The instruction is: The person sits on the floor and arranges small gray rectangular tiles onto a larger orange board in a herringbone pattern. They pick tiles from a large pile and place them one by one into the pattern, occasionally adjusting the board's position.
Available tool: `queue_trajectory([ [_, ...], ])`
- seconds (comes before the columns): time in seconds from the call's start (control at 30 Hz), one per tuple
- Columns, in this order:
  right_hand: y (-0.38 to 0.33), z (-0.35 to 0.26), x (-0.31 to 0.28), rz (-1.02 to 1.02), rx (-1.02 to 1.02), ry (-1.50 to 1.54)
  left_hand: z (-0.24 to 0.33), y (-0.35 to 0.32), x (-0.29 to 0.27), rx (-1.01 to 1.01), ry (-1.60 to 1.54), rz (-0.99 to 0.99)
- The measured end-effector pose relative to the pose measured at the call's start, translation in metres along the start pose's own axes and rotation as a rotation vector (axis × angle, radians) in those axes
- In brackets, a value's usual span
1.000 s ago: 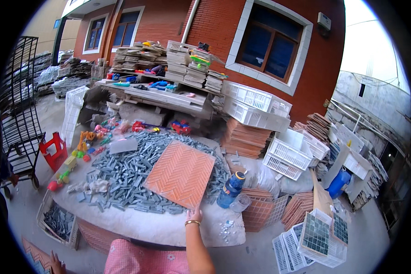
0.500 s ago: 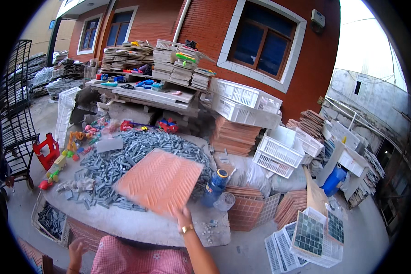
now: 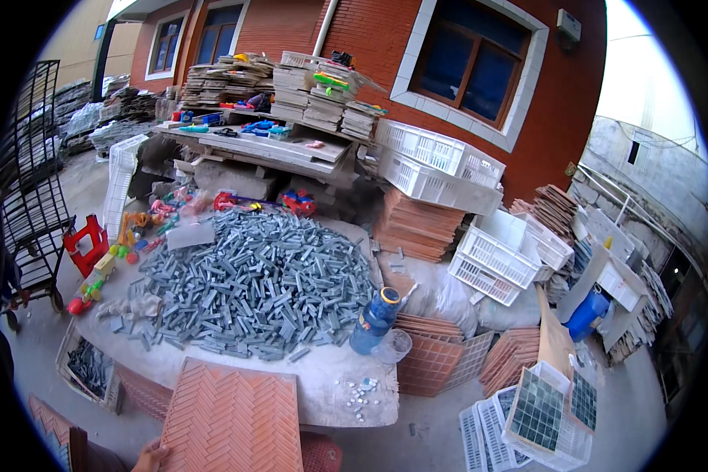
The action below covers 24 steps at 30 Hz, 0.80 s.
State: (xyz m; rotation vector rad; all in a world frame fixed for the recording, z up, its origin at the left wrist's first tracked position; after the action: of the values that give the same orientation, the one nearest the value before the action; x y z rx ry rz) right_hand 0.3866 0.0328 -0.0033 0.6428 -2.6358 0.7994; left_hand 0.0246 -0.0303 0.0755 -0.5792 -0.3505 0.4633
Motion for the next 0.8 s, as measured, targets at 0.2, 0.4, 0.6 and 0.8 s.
queue_trajectory([
  [0.2, 0.057, 0.002, -0.043, -0.072, -0.004, -0.169, -0.013, 0.048, 0.026, 0.235, -0.034, -0.209],
  [0.4, 0.119, -0.129, -0.022, 0.028, 0.238, -1.533, 0.041, 0.079, 0.020, 0.268, 0.858, 0.046],
  [0.6, 0.296, -0.251, -0.013, 0.462, -0.650, -1.278, 0.110, 0.183, 0.110, 0.906, 0.909, -0.326],
  [0.8, 0.410, -0.338, -0.022, 0.691, -0.479, -1.619, 0.102, 0.234, 0.140, 1.308, 1.250, -0.186],
])
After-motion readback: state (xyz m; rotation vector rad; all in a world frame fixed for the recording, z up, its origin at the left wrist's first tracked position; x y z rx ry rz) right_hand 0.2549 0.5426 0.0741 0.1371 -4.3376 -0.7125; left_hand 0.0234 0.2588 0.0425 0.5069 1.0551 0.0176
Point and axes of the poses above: each hand's wrist, its own y-axis towards the middle knuckle, its own x-axis out of the palm, z = x × y, the point moved 2 cm from there along y, towards the middle knuckle
